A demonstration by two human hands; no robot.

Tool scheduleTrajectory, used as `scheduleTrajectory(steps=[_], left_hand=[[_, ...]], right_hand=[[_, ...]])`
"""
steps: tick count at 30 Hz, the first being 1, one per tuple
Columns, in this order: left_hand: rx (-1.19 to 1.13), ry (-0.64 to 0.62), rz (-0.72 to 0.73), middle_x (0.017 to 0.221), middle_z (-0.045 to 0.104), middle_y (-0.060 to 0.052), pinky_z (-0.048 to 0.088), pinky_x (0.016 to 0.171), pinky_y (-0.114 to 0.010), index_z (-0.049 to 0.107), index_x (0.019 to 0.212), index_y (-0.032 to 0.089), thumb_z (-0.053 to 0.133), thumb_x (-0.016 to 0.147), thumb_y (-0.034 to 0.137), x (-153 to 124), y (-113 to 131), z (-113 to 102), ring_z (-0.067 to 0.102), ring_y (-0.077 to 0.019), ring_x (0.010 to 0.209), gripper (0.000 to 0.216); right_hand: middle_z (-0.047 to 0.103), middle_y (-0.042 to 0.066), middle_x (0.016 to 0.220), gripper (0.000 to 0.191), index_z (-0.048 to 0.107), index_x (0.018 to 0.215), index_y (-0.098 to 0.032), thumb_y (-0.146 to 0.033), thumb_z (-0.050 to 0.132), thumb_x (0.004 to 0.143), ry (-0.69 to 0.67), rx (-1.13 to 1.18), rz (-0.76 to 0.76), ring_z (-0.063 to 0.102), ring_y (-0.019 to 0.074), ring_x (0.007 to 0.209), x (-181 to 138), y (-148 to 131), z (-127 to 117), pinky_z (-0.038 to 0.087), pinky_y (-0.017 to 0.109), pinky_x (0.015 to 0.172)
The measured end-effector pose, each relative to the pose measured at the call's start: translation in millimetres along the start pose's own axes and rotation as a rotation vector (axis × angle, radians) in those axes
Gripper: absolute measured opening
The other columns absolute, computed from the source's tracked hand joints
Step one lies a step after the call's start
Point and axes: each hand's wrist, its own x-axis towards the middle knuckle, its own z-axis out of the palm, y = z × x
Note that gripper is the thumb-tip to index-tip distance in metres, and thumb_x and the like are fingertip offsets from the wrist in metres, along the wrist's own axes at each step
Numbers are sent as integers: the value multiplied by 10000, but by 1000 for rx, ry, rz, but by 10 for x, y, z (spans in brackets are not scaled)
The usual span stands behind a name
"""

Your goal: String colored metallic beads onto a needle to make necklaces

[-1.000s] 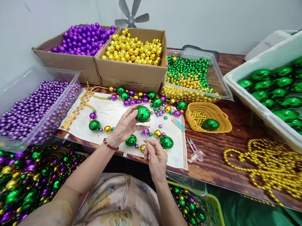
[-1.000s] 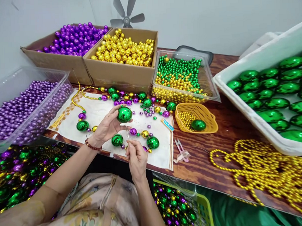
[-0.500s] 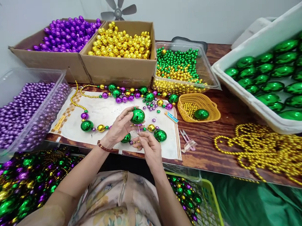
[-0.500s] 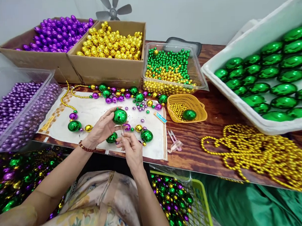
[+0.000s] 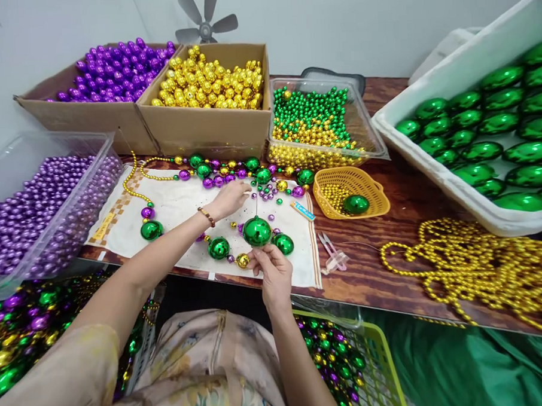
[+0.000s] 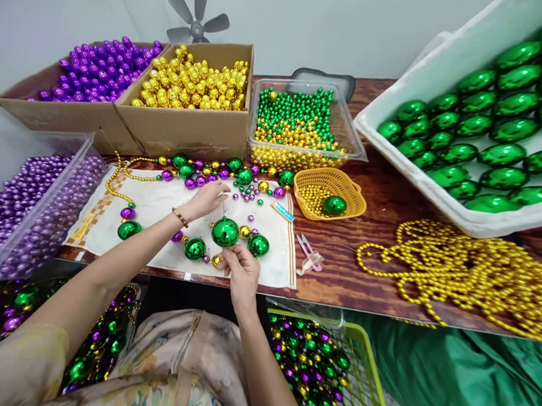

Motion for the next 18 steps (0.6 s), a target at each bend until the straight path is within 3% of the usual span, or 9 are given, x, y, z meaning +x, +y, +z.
scheduleTrajectory(steps=[2,7,12,13,15,18], left_hand=[[23,-40,44,1017,673,-144,376,1045,-444,695,849,168,588,810,94,127,9,107,575,-298,1093,136],[-213,-31,24,816,608,-100,319,1052,-436,592,641,189,613,740,43,259,53,268,540,-303,1072,178],[-389,30,-18,858,636,-60,414,931,-363,646,768,178,649,794,128,218,69,119,581,-217,925,55],[-519,36,-54,870,647,-54,439,883,-345,661,824,174,652,821,173,166,87,51,594,-194,879,9],[-898,21,-147,879,663,-46,475,821,-326,680,928,169,672,858,272,11,147,-103,626,-161,812,124],[-1411,-19,-255,909,683,-49,517,846,-343,704,1032,168,749,834,327,-277,271,-307,679,-160,823,258]], right_hand=[[713,15,655,234,619,712,-185,-375,739,780,-4,-8,11,600,116,498,-13,2,3,386,214,456],[715,26,664,264,631,738,-180,-419,733,788,-5,-48,-9,615,126,509,-15,26,15,407,221,465],[697,16,650,272,641,760,-177,-431,732,797,7,-60,-17,601,121,502,-5,0,-3,411,217,464],[692,13,650,265,639,755,-178,-422,730,801,11,-59,-25,602,121,508,-4,-14,-11,413,215,468],[680,8,652,257,632,739,-179,-407,726,807,22,-64,-53,602,119,518,-4,-46,-28,418,215,477],[663,4,653,249,636,741,-180,-403,724,809,38,-98,-95,589,120,520,-12,-96,-50,429,224,483]])
